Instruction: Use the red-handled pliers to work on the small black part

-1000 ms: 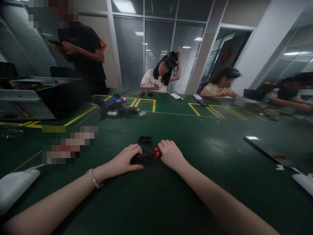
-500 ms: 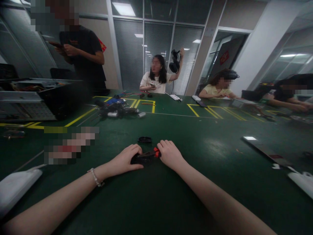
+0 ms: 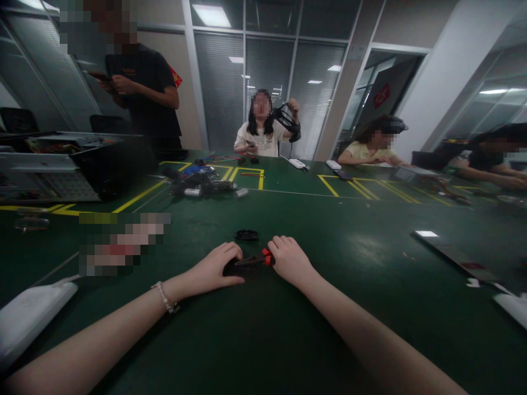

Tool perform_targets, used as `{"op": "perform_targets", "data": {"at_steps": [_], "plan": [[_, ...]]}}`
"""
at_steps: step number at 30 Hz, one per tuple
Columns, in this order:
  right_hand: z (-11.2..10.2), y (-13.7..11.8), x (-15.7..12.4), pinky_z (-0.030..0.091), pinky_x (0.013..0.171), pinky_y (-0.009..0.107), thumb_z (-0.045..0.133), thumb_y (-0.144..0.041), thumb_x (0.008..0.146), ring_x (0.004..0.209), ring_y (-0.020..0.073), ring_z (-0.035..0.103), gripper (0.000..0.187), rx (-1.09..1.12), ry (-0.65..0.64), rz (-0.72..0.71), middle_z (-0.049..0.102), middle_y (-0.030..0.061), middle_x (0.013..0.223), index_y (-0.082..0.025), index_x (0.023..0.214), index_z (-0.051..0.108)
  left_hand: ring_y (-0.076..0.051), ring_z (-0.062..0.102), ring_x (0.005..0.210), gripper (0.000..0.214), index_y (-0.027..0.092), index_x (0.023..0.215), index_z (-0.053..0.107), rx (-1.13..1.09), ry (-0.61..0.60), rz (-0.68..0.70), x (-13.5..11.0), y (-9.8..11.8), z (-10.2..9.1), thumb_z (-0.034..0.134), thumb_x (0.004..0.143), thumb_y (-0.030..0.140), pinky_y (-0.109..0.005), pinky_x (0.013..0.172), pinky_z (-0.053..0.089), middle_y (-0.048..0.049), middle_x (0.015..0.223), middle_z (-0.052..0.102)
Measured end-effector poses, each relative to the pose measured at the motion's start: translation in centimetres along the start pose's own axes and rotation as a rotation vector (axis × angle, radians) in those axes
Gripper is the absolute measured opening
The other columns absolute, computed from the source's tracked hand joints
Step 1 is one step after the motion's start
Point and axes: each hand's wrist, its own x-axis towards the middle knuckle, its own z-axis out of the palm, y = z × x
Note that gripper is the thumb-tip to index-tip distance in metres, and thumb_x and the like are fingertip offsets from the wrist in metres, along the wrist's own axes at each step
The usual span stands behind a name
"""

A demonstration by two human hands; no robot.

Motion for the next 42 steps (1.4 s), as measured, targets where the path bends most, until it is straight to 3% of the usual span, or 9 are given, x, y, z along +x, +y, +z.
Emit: {"op": "perform_targets", "data": {"at_steps": [25,42], "plan": [[0.03,0.05,0.01,0.033,0.072,0.029,0.053,-0.011,0.064,0.08,0.0189,0.046,0.026,-0.003,-0.01,0.012,0.054,0.0078,0.089,-0.013,0.09,0.054,-0.019,0.046,0.085,0.035,0.019,0.089,0.048,0.003,0.01,0.005,0.06,-0.14,0.16,0.06,0.07,0.046,-0.03,0.071,0.038,-0.003,0.097,0.049],[0.4,-0.04,0.12,0.033,0.071,0.03,0.048,-0.007,0.065,0.081,0.0196,0.044,0.021,-0.025,0.054,0.015,0.054,0.0089,0.086,-0.013,0.085,0.054,-0.021,0.046,0.087,0.036,0.019,0.089,0.047,0.032,0.029,0.016,0.03,0.15,0.08,0.06,0.069,0.046,-0.032,0.073,0.039,-0.0035,0.096,0.049]]}}
